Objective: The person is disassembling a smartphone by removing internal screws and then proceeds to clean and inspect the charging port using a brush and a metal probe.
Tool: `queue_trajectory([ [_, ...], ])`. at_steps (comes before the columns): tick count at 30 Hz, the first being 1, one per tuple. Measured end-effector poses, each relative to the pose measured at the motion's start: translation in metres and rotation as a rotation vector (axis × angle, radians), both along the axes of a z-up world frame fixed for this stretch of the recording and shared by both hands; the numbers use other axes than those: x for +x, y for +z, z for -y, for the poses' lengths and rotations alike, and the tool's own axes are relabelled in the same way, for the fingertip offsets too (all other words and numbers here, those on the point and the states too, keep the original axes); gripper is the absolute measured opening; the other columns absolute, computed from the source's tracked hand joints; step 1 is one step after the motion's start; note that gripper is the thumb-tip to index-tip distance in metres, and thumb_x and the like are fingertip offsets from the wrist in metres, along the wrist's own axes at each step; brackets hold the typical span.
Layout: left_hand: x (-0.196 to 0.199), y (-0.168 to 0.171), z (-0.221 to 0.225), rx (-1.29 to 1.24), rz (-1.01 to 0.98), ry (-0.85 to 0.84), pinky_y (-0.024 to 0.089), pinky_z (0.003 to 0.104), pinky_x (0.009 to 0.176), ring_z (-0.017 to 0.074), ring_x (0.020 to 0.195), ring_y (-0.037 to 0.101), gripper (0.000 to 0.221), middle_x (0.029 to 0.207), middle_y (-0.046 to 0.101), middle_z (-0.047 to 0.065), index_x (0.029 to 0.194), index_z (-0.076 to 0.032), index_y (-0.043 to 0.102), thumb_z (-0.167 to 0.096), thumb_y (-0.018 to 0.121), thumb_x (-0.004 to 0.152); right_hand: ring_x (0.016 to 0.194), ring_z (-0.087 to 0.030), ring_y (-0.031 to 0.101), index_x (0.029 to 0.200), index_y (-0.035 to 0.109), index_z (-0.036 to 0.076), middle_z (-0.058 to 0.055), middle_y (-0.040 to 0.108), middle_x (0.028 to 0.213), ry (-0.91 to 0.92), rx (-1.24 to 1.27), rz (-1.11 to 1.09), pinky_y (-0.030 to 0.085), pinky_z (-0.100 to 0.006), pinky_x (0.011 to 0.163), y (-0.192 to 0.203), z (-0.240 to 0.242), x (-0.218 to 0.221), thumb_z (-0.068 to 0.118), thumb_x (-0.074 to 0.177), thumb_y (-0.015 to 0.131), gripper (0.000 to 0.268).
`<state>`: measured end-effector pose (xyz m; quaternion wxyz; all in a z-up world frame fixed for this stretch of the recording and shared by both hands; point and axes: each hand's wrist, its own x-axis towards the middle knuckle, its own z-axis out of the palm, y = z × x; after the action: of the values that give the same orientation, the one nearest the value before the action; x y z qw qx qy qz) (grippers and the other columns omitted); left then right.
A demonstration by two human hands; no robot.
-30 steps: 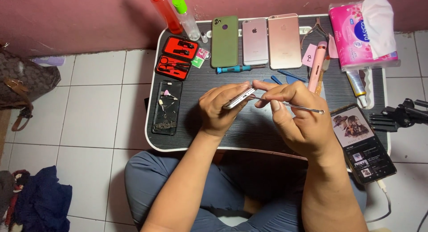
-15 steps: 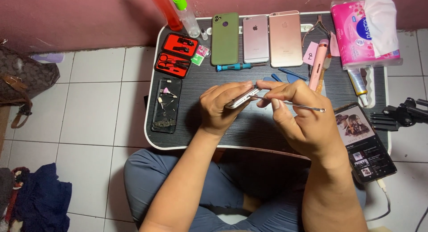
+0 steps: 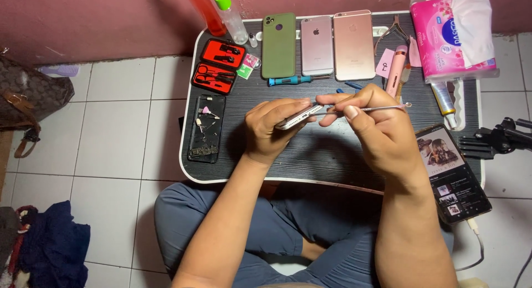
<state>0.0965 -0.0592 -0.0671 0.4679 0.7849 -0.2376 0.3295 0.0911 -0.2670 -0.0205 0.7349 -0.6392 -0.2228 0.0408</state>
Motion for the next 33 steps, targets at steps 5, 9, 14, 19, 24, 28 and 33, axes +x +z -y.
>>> queue_trajectory([
  [5,0.000,0.002,0.000,-0.009,-0.026,-0.013,0.060,0.028,0.078,0.0189,0.086,0.078,0.032,0.103,0.079,0.005,0.106,-0.011,0.073,-0.015,0.088,0.077,0.093,-0.022,0.073,0.103,0.053,-0.003,-0.028,0.068,0.128,-0.046,-0.091,0.098,0.058,-0.029,0.086,0.006,-0.003,-0.004,0.003,0.104,0.050,0.007],
  [9,0.001,0.003,0.000,-0.007,-0.023,-0.020,0.060,0.028,0.076,0.0183,0.084,0.078,0.033,0.103,0.079,0.005,0.106,-0.012,0.073,-0.014,0.088,0.077,0.128,-0.031,0.070,0.103,0.057,0.001,-0.011,0.073,0.088,-0.102,-0.198,0.166,0.057,-0.034,0.100,0.008,-0.003,-0.007,0.003,0.105,0.052,0.005],
  [14,0.003,0.004,-0.002,0.045,-0.021,-0.010,0.058,0.027,0.074,0.0172,0.084,0.078,0.030,0.103,0.079,0.004,0.105,-0.012,0.075,-0.018,0.087,0.078,0.126,-0.034,0.070,0.101,0.056,0.001,-0.011,0.073,0.091,-0.090,-0.297,0.285,0.056,-0.040,0.104,0.024,-0.006,-0.011,0.000,0.098,0.055,0.003],
  [19,0.003,0.007,-0.002,0.045,-0.013,-0.038,0.060,0.029,0.073,0.0195,0.083,0.078,0.029,0.100,0.079,0.005,0.105,-0.010,0.074,-0.013,0.086,0.078,0.133,-0.032,0.065,0.107,0.058,0.000,-0.012,0.074,0.093,-0.049,-0.240,0.171,0.054,-0.038,0.106,0.013,-0.002,-0.007,0.003,0.103,0.050,0.010],
  [24,0.003,0.010,-0.001,0.015,-0.032,-0.066,0.060,0.029,0.074,0.0206,0.084,0.078,0.030,0.100,0.079,0.007,0.103,-0.008,0.073,-0.012,0.087,0.077,0.137,-0.032,0.064,0.105,0.056,0.005,-0.013,0.073,0.093,0.061,0.052,-0.084,0.049,-0.041,0.116,-0.010,0.005,0.008,0.009,0.107,0.047,0.010],
  [28,0.003,0.010,-0.001,0.010,-0.045,-0.065,0.060,0.029,0.075,0.0198,0.084,0.077,0.031,0.100,0.079,0.006,0.104,-0.009,0.074,-0.012,0.087,0.077,0.136,-0.033,0.066,0.104,0.056,0.006,-0.012,0.072,0.090,0.046,0.060,-0.090,0.052,-0.040,0.114,-0.008,0.005,0.007,0.011,0.107,0.049,0.009],
  [33,0.002,0.011,0.000,-0.005,-0.028,-0.060,0.061,0.029,0.075,0.0203,0.084,0.078,0.029,0.099,0.078,0.006,0.103,-0.009,0.073,-0.012,0.087,0.077,0.099,-0.021,0.070,0.106,0.054,-0.001,-0.032,0.065,0.134,0.014,0.062,-0.044,0.056,-0.031,0.096,-0.002,0.001,0.001,0.000,0.103,0.047,0.008],
])
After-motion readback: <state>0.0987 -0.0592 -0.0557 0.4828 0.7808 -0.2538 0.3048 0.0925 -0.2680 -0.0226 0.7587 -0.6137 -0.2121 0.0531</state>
